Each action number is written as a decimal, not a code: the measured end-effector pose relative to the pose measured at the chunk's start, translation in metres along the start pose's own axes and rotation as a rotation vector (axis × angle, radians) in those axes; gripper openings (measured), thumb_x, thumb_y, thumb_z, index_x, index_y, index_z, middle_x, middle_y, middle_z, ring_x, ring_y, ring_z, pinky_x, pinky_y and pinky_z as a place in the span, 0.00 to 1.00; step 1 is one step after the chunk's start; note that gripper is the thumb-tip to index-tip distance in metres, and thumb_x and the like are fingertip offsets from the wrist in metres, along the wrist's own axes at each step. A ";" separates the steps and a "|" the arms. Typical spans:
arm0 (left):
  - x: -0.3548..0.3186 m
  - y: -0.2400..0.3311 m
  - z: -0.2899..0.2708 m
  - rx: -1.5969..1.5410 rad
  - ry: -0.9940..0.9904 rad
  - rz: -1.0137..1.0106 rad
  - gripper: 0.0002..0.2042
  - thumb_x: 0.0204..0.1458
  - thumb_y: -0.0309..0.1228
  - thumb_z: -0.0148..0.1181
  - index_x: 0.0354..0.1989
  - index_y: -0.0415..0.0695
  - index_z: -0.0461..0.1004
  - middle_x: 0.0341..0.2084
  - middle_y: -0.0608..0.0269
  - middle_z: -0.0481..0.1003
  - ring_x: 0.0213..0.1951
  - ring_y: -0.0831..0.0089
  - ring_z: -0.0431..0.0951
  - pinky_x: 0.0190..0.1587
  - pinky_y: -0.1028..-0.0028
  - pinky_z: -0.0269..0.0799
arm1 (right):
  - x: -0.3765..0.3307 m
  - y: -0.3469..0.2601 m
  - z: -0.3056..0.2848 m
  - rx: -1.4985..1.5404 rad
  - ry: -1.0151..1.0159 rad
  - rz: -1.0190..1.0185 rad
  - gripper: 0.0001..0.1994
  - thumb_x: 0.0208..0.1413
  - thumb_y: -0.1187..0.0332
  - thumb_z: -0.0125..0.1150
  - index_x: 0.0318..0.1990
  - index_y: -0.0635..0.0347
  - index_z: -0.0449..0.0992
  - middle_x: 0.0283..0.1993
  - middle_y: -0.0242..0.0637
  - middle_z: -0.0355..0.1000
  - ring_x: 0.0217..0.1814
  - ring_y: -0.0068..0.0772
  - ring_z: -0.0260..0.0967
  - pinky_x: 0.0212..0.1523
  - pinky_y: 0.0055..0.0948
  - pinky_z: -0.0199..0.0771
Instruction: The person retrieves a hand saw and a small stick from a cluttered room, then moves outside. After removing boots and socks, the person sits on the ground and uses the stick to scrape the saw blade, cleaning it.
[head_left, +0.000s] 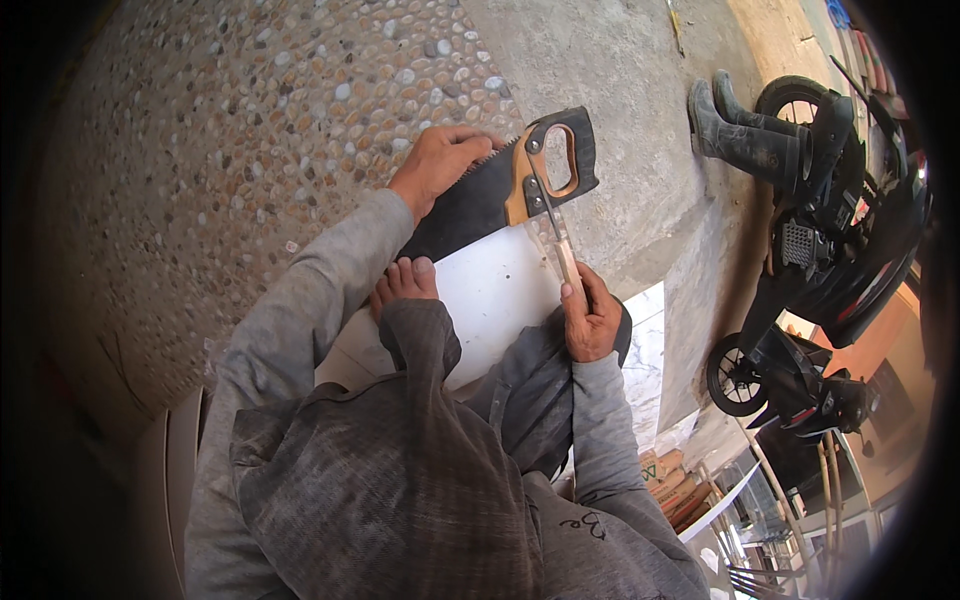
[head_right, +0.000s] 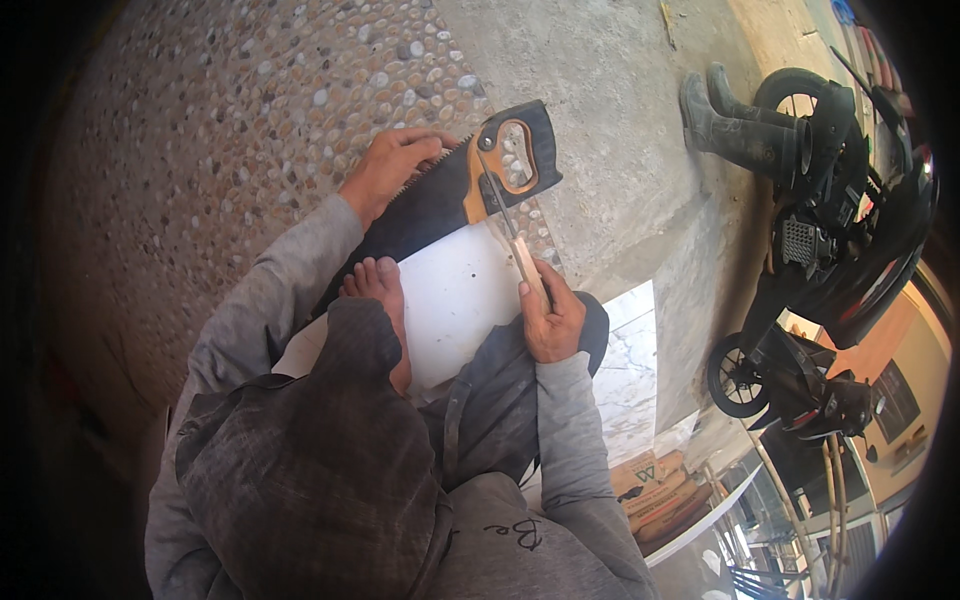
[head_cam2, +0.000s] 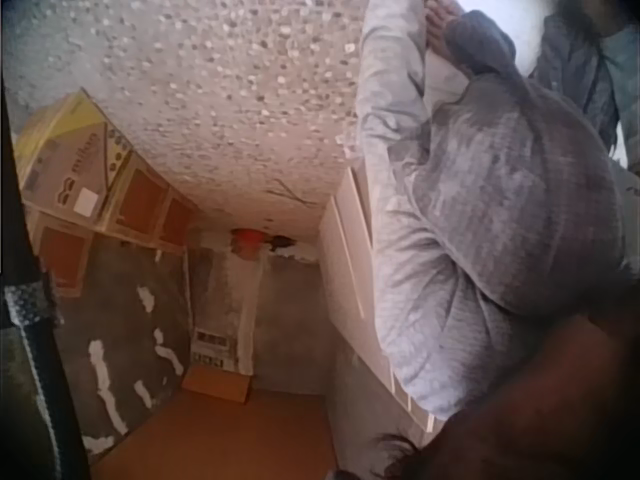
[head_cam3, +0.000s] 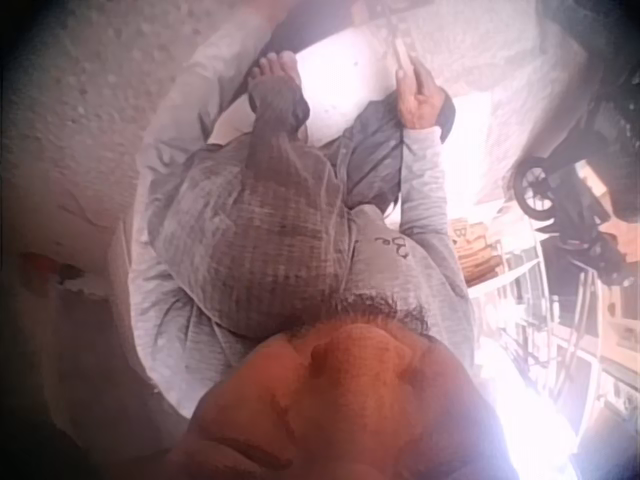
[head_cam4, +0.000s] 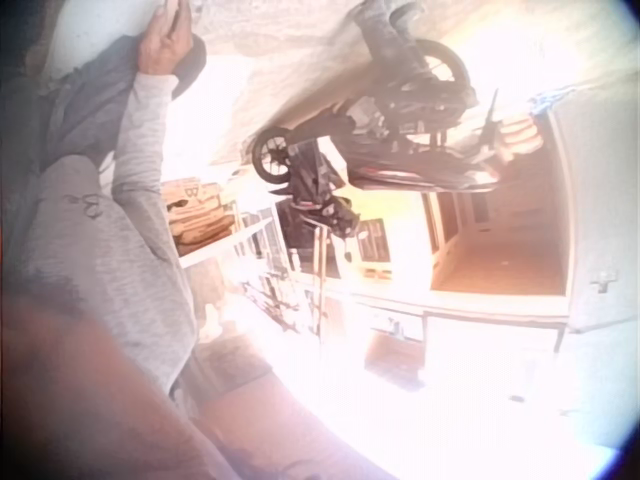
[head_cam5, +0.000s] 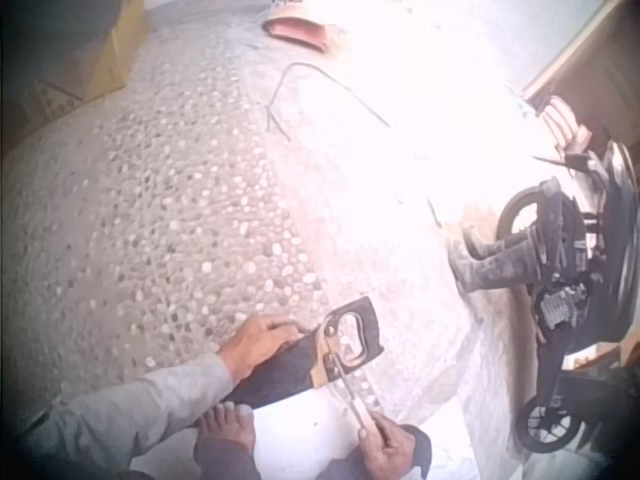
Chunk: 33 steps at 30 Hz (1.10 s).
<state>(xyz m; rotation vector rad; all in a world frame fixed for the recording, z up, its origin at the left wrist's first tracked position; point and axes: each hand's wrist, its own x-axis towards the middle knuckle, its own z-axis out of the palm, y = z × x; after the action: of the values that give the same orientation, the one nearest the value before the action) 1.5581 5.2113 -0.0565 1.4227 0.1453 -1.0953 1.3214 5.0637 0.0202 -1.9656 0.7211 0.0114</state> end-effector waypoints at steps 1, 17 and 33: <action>0.002 0.000 -0.001 -0.004 -0.002 -0.012 0.13 0.53 0.31 0.53 0.40 0.38 0.80 0.26 0.68 0.75 0.28 0.81 0.72 0.34 0.81 0.68 | 0.000 0.001 0.000 -0.004 -0.001 0.001 0.17 0.60 0.68 0.58 0.53 0.71 0.71 0.40 0.43 0.76 0.40 0.27 0.72 0.43 0.24 0.71; 0.006 -0.001 -0.008 -0.021 -0.009 -0.085 0.13 0.55 0.32 0.51 0.39 0.37 0.80 0.28 0.66 0.76 0.30 0.79 0.73 0.36 0.80 0.70 | 0.000 0.002 0.003 -0.043 -0.013 -0.005 0.17 0.60 0.68 0.58 0.52 0.71 0.72 0.42 0.46 0.76 0.43 0.31 0.74 0.45 0.26 0.72; 0.007 -0.008 -0.009 0.064 0.019 -0.038 0.12 0.55 0.33 0.53 0.38 0.38 0.79 0.31 0.64 0.76 0.35 0.76 0.73 0.42 0.77 0.68 | 0.002 -0.005 0.003 -0.055 -0.045 0.037 0.16 0.57 0.71 0.60 0.51 0.69 0.73 0.40 0.47 0.77 0.41 0.32 0.76 0.43 0.27 0.74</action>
<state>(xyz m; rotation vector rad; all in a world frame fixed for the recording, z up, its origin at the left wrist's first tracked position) 1.5609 5.2170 -0.0685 1.4930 0.1527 -1.1270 1.3265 5.0673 0.0221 -1.9977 0.7348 0.0981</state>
